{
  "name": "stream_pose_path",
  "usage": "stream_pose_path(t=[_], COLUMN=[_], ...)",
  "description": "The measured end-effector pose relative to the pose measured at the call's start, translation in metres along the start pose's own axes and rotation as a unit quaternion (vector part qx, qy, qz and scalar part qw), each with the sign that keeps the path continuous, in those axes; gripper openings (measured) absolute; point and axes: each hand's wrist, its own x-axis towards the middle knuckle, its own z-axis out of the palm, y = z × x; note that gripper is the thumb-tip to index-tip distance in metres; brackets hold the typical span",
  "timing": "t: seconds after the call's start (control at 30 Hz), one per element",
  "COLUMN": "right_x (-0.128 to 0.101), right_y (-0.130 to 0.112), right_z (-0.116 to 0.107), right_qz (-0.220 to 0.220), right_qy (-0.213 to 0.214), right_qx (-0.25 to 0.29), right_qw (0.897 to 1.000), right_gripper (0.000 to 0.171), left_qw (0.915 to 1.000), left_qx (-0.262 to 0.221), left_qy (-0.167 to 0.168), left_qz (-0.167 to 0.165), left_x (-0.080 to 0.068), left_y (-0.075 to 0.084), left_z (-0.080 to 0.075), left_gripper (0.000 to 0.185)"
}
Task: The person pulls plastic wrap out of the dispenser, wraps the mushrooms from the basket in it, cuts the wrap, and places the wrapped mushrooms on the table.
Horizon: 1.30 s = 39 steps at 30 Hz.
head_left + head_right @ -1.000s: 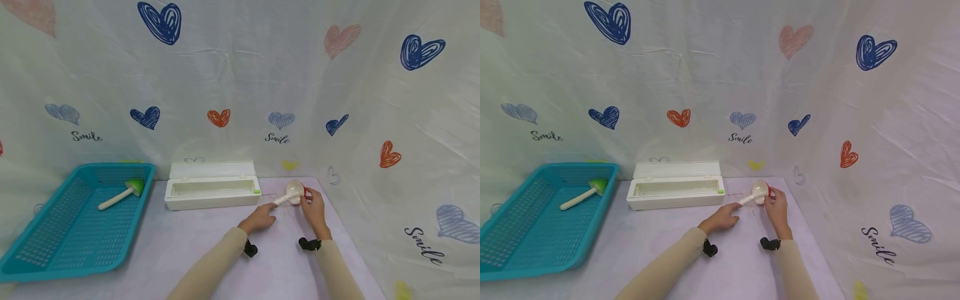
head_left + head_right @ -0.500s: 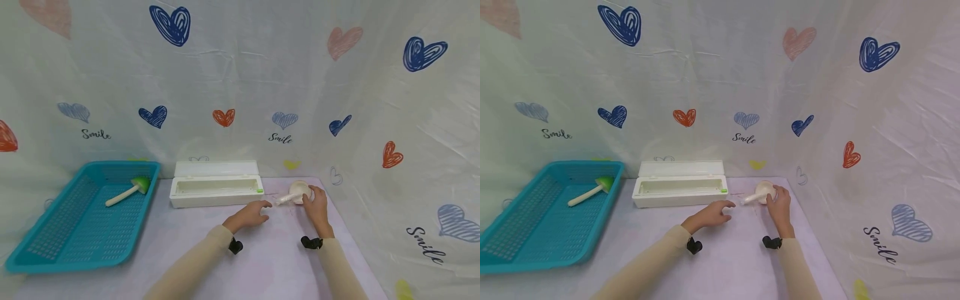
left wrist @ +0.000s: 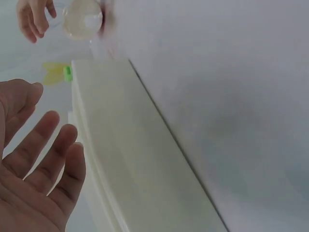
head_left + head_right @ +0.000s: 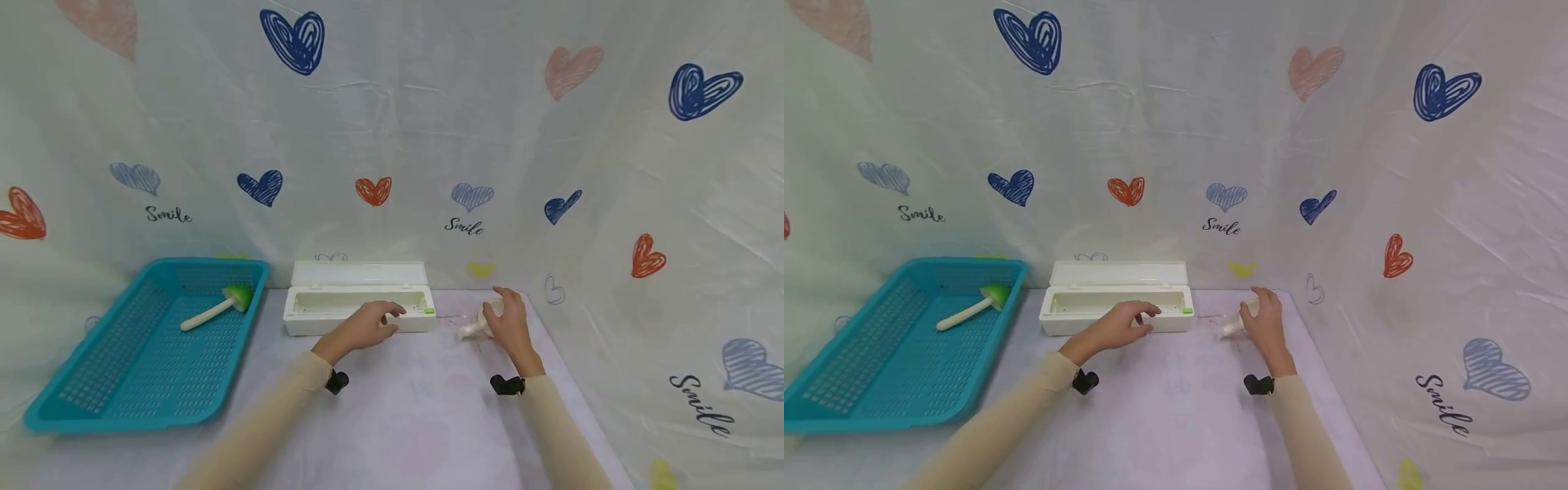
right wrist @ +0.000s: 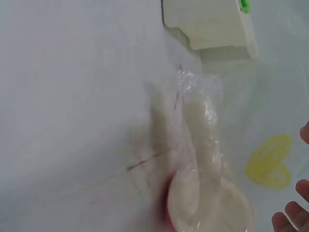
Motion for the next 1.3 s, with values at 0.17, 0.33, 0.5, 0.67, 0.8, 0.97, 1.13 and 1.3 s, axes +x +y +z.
stream_pose_path(t=[0.17, 0.33, 0.5, 0.67, 0.8, 0.97, 1.13, 1.3], right_x=[0.012, 0.021, 0.026, 0.025, 0.023, 0.026, 0.027, 0.025], right_y=[-0.02, -0.045, -0.067, -0.083, -0.095, -0.109, -0.116, -0.117], right_z=[0.008, 0.023, 0.043, 0.064, 0.081, 0.101, 0.11, 0.113], right_qz=[-0.042, -0.087, -0.107, -0.138, -0.177, -0.205, -0.23, -0.222], right_qy=[-0.043, -0.066, -0.111, -0.159, -0.206, -0.256, -0.28, -0.279], right_qx=[-0.015, -0.028, -0.028, -0.025, -0.026, -0.065, -0.09, -0.091], right_qw=[0.998, 0.994, 0.988, 0.977, 0.962, 0.942, 0.928, 0.93], right_gripper=[0.052, 0.053, 0.057, 0.057, 0.048, 0.034, 0.022, 0.016], left_qw=[0.9976, 0.993, 0.992, 0.9918, 0.9912, 0.9908, 0.9918, 0.9907], left_qx=[0.041, 0.087, 0.095, 0.094, 0.103, 0.1, 0.078, 0.061], left_qy=[0.056, 0.078, 0.07, 0.052, 0.045, 0.048, 0.042, 0.062], left_qz=[-0.001, -0.015, -0.044, -0.069, -0.071, -0.078, -0.092, -0.105], left_x=[-0.013, -0.026, -0.038, -0.047, -0.051, -0.051, -0.049, -0.047], left_y=[-0.021, -0.041, -0.059, -0.072, -0.079, -0.086, -0.092, -0.094], left_z=[-0.022, -0.039, -0.049, -0.054, -0.056, -0.056, -0.053, -0.052], left_gripper=[0.04, 0.046, 0.051, 0.056, 0.056, 0.052, 0.042, 0.029])
